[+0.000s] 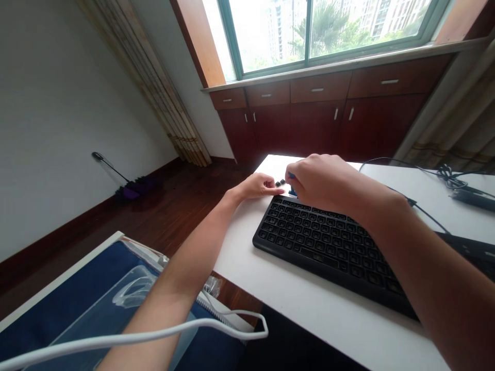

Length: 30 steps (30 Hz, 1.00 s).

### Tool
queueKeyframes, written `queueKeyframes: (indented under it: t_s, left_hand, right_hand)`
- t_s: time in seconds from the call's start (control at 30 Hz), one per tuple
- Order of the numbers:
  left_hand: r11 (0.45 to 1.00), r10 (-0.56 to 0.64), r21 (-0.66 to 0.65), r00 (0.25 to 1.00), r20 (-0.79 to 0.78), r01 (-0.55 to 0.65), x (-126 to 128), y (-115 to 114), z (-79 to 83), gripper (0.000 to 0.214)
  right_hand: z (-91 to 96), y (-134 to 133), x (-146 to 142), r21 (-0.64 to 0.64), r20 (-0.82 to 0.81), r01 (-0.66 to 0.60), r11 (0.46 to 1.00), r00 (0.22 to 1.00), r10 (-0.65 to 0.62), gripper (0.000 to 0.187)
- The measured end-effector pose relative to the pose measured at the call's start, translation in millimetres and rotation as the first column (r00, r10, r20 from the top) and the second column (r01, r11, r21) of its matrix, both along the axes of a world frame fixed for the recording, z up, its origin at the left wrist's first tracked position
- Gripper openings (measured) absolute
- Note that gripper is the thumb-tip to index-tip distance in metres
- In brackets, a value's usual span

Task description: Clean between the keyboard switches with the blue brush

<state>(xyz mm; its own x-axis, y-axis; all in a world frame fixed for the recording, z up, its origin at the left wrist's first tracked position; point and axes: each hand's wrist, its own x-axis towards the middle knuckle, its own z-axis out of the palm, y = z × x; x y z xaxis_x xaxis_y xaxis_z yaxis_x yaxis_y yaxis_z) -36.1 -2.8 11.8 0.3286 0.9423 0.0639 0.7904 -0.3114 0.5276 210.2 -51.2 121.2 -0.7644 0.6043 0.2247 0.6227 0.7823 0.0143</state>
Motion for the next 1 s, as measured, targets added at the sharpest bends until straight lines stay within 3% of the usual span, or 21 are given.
queueKeyframes:
  t_s: [0.17, 0.33, 0.53, 0.7, 1.0]
  left_hand:
    - [1.000, -0.020, 0.009, 1.000, -0.005, 0.020, -1.3, 1.2, -1.1, 0.049]
    - [1.000, -0.010, -0.002, 1.000, 0.000, 0.010, -0.9, 0.2, 0.7, 0.050]
    - [1.000, -0.015, 0.009, 1.000, -0.007, 0.015, -2.0, 0.8, -0.7, 0.051]
    - [1.000, -0.014, 0.002, 1.000, 0.000, 0.014, -2.7, 1.1, -1.6, 0.050]
    - [1.000, -0.020, 0.021, 1.000, -0.018, 0.020, -2.6, 0.0, -1.5, 0.051]
  right_hand:
    - [-2.8, 6.0, 3.6, -0.204, -0.050, -0.063, 0.977, 0.997, 0.054, 0.027]
    - [-6.0, 10.6, 4.9, -0.034, -0.009, 0.050, 0.998, 0.999, -0.050, 0.021]
    - [-2.6, 11.0, 5.0, -0.194, -0.020, 0.041, 0.980, 0.999, -0.046, 0.028]
    - [-1.5, 12.1, 6.8, -0.102, 0.014, 0.101, 0.990, 0.995, -0.100, 0.027]
    - [-2.9, 12.9, 8.5, -0.194, 0.044, 0.048, 0.980, 0.998, -0.040, 0.025]
